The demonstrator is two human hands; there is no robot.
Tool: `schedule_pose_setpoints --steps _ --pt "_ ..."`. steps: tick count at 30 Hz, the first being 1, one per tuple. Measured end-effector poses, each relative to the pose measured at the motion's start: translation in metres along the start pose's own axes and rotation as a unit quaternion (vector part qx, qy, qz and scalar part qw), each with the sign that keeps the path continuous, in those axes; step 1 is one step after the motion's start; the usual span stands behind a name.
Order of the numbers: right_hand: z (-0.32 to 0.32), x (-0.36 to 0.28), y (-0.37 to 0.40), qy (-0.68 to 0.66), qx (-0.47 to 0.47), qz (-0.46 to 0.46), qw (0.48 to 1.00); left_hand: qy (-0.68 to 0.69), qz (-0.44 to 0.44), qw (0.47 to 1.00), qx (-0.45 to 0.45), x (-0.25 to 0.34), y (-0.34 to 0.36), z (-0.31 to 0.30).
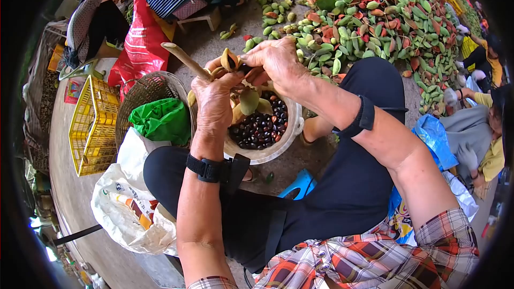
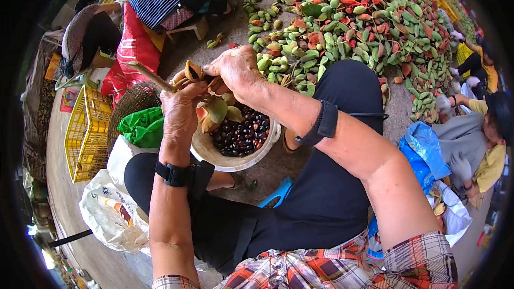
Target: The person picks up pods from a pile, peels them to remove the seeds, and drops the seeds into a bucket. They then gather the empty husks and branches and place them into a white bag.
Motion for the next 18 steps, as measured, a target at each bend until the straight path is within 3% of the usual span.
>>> schedule_pose_setpoints --steps 3,5,8,12,18 --pt "-0.003 0.016 -0.004 0.015 0.068 0.084 0.994 -0.017 0.002 1.000 0.021 -0.004 0.001 0.003" --pt "-0.004 0.023 -0.008 0.025 0.065 0.106 0.992 -0.017 -0.020 0.999 0.039 -0.004 0.001 0.001" --pt "0.008 0.031 -0.016 0.069 -0.136 0.123 0.981 -0.021 -0.055 0.997 0.054 -0.005 -0.007 -0.015" --pt "0.022 0.025 -0.008 0.071 -0.227 0.141 0.961 -0.039 -0.037 0.998 0.027 -0.008 -0.016 -0.031" --pt "0.028 0.025 -0.004 0.204 -0.118 0.061 0.970 -0.091 -0.018 0.995 0.030 -0.003 -0.012 -0.022"
Point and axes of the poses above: each hand's wrist, its own y-axis away from the middle knuckle, its own z-axis out of the palm, x = y × z, the point moved 7 cm from there along -y, towards the middle knuckle, and after that the axes turned 3 degrees about x, right-handed, at the moved point
